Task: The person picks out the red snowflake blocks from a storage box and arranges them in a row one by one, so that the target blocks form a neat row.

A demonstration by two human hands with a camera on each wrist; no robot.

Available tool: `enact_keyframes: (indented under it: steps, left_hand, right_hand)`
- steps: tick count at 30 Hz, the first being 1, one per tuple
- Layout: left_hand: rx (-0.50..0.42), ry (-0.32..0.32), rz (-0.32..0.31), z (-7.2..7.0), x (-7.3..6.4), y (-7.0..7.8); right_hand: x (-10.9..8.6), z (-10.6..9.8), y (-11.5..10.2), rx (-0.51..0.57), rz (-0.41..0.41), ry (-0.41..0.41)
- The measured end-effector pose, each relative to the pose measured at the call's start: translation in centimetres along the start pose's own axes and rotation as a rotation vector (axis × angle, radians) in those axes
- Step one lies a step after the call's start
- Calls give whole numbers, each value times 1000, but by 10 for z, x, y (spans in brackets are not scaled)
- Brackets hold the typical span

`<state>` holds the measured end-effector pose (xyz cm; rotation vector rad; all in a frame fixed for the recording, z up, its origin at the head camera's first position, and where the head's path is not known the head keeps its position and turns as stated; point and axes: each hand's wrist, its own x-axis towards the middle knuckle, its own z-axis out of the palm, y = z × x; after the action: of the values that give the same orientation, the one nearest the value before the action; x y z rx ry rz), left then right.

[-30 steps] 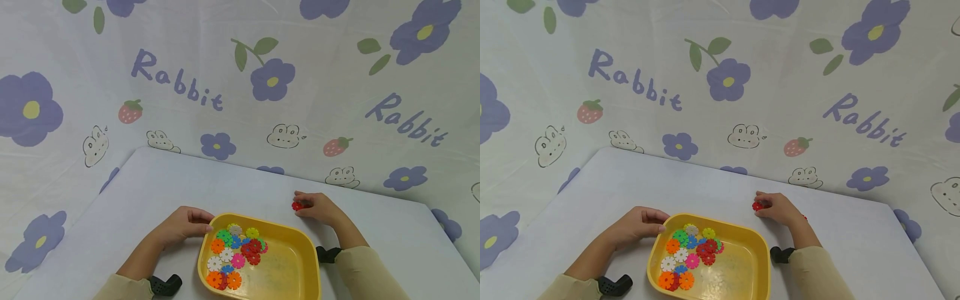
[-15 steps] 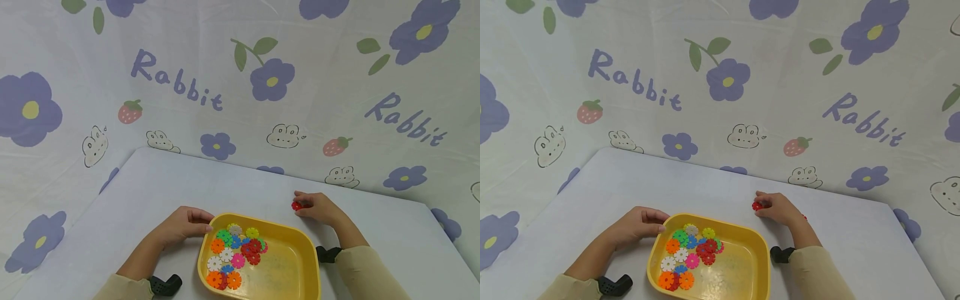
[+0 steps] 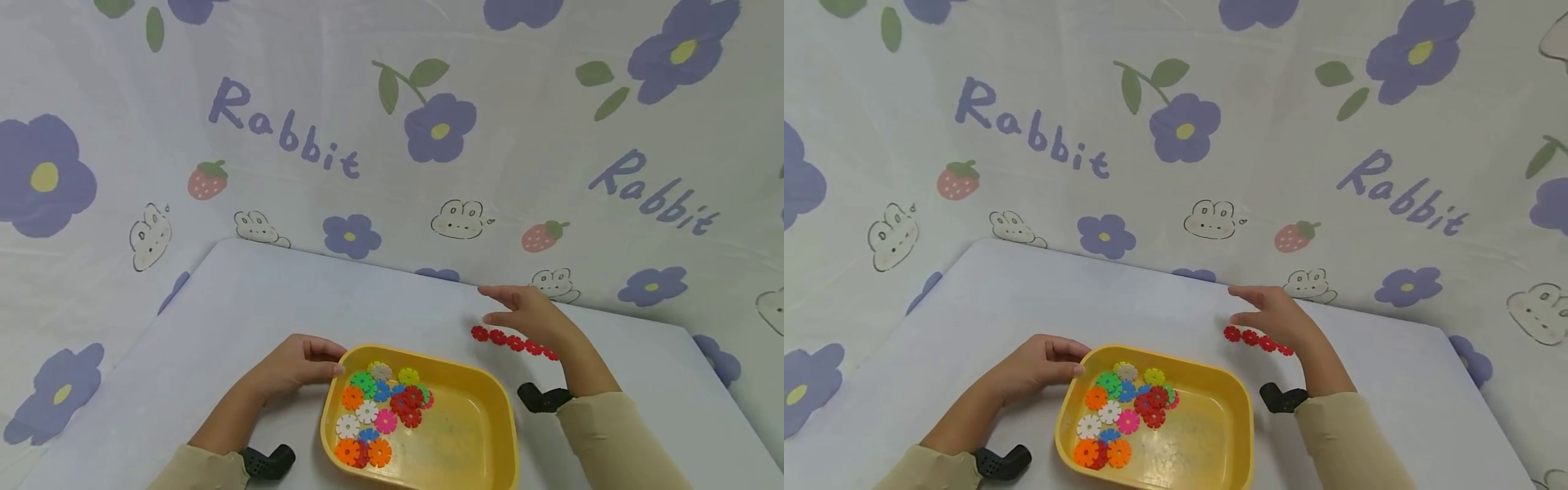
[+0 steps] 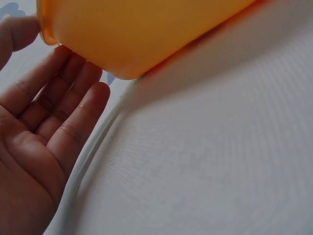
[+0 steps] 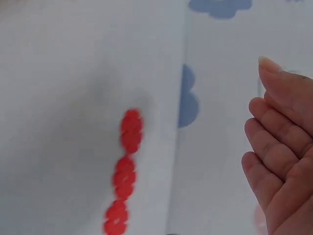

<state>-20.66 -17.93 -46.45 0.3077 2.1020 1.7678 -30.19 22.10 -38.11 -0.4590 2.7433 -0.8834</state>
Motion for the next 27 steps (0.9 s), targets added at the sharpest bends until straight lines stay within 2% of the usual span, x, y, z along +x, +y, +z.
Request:
enact_keyframes:
  steps: [3,5,9,12,20,27]
  left_hand:
    - [5,7,-11,-1,0,-1]
    - [11,8,-11,-1,0,-1]
    - [9,20,-30,0,-1,-1]
    - [13,28,-40,0,-1,-1]
    - [1,21,-34,1,1,-1]
    - [-9,17,-26,1,1,-2]
  right_hand:
    - [-5,-2,-21,13,-88,12]
    - [-8,-2,-36,57,-142,-14]
    - [-16,4,-66,158,-239,-136]
    - [-20,13,-82,174,-282,-229]
    - [-23,45,-95,175,-265,-415]
    - [-27,66,-94,64,-208,-527]
